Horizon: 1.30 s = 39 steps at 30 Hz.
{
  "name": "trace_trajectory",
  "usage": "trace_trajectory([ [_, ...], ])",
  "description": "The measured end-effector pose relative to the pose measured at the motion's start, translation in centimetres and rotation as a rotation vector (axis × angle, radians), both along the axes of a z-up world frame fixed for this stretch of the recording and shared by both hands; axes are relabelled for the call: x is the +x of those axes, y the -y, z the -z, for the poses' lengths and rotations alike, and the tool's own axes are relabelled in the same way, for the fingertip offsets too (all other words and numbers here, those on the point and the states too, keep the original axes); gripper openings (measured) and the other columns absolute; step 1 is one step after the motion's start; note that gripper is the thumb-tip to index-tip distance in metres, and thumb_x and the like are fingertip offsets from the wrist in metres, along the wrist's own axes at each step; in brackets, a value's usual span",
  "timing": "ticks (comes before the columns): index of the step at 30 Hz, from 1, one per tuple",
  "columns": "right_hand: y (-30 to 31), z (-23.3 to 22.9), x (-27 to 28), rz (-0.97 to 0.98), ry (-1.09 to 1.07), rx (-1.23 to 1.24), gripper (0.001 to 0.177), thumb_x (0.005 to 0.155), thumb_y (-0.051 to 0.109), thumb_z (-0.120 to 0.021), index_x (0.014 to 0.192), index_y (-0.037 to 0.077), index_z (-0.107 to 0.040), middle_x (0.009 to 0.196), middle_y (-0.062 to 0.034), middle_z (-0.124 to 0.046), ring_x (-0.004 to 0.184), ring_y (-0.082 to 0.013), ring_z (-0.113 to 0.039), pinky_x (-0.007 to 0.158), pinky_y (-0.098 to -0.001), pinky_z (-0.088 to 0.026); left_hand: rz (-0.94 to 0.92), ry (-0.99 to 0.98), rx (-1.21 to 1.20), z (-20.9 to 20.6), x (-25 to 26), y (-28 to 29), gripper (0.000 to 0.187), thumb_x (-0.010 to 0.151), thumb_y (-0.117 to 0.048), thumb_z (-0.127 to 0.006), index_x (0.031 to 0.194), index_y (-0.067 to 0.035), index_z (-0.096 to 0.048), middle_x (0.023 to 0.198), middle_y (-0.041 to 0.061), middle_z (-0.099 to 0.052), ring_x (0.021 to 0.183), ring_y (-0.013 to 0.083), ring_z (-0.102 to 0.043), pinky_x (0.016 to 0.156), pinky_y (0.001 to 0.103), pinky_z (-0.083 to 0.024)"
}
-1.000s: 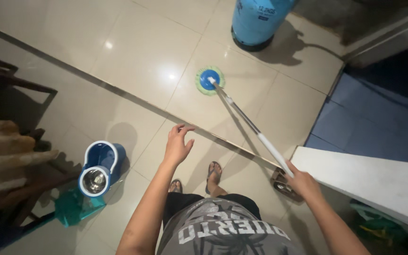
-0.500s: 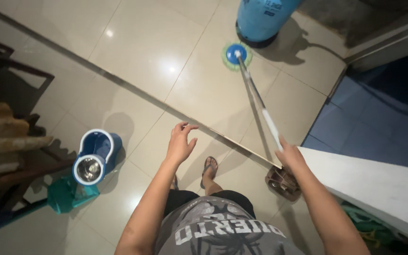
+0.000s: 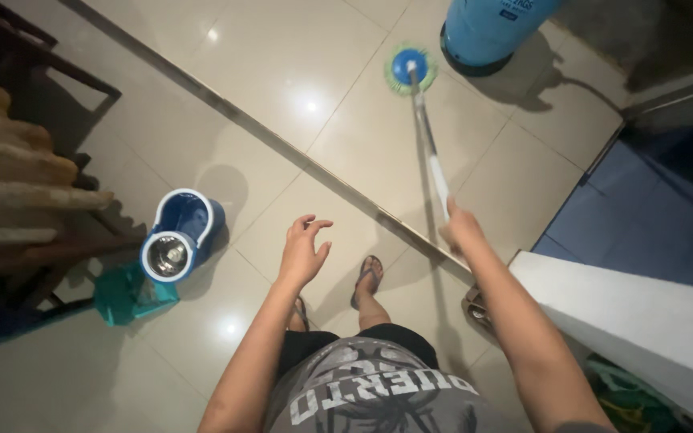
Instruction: The person mops the floor in a room using a mop and bucket, then rinses the mop in a bucket near a table.
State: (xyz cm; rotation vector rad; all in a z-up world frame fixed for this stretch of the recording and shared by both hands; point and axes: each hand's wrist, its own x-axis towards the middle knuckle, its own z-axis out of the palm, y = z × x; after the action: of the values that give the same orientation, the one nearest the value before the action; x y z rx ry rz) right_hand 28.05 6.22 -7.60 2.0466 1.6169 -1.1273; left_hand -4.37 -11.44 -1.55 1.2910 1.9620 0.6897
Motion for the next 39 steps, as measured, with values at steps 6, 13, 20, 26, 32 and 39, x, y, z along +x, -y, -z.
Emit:
trace_trajectory([
  [6, 17.1, -1.5, 3.1, -0.178, 0.172, -0.158, 0.086, 0.088, 0.010, -0.056, 0.164, 0.035, -0.023, 0.108, -0.0248, -0.073, 0.094, -0.0380, -0.076, 0.084, -0.0487, -0.061, 0.049, -0.027, 0.049, -0.7, -4.9, 3.8, 0.043, 0.081, -0.012, -0.078, 0.122, -0.020, -0.070, 0.142, 0.016, -0.051, 0.125, 0.0353, -0.053, 0.105, 0.046, -0.046],
  [13, 34.8, -0.1, 4.8, -0.190, 0.200, 0.000, 0.080, 0.088, 0.033, -0.067, 0.159, 0.039, -0.029, 0.117, -0.0261, -0.070, 0.106, -0.0410, -0.069, 0.097, -0.0492, -0.054, 0.107, -0.035, 0.067, -0.9, -12.0, 10.1, 0.044, 0.081, -0.012, -0.078, 0.123, -0.021, -0.069, 0.142, 0.016, -0.051, 0.125, 0.0352, -0.054, 0.104, 0.045, -0.047],
  [20, 37.0, -0.1, -2.1, 0.051, 0.166, 0.099, 0.074, 0.090, 0.035, -0.066, 0.157, 0.040, -0.035, 0.109, -0.0219, -0.074, 0.093, -0.0369, -0.073, 0.086, -0.0493, -0.057, 0.133, -0.039, 0.124, -0.8, -16.3, 14.6, 0.044, 0.080, -0.011, -0.078, 0.122, -0.021, -0.069, 0.141, 0.016, -0.052, 0.128, 0.0370, -0.051, 0.107, 0.046, -0.044],
  [26, 30.3, -1.6, -8.3, 0.113, 0.157, 0.040, 0.073, 0.095, 0.028, -0.059, 0.162, 0.038, -0.032, 0.097, -0.0220, -0.078, 0.063, -0.0315, -0.073, 0.067, -0.0436, -0.059, 0.142, -0.033, 0.128, -0.2, -17.3, 13.8, 0.044, 0.079, -0.011, -0.079, 0.121, -0.021, -0.070, 0.140, 0.017, -0.052, 0.128, 0.0370, -0.051, 0.107, 0.046, -0.044],
  [32, 16.4, -1.9, -11.1, 0.186, 0.112, 0.016, 0.077, 0.094, 0.014, -0.055, 0.162, 0.037, -0.028, 0.105, -0.0226, -0.074, 0.064, -0.0339, -0.074, 0.061, -0.0456, -0.061, 0.104, -0.001, 0.099, 0.2, -17.2, 9.3, 0.044, 0.080, -0.010, -0.078, 0.122, -0.019, -0.069, 0.141, 0.017, -0.052, 0.128, 0.0372, -0.052, 0.106, 0.045, -0.045],
  [39, 0.4, -0.1, -13.3, 0.114, 0.068, 0.075, 0.083, 0.088, 0.003, -0.055, 0.163, 0.029, -0.029, 0.105, -0.0251, -0.073, 0.063, -0.0355, -0.073, 0.055, -0.0462, -0.060, -0.004, 0.017, -0.025, -0.3, -17.4, 3.6, 0.043, 0.080, -0.010, -0.076, 0.121, -0.019, -0.069, 0.142, 0.015, -0.051, 0.126, 0.0349, -0.054, 0.104, 0.044, -0.048],
])
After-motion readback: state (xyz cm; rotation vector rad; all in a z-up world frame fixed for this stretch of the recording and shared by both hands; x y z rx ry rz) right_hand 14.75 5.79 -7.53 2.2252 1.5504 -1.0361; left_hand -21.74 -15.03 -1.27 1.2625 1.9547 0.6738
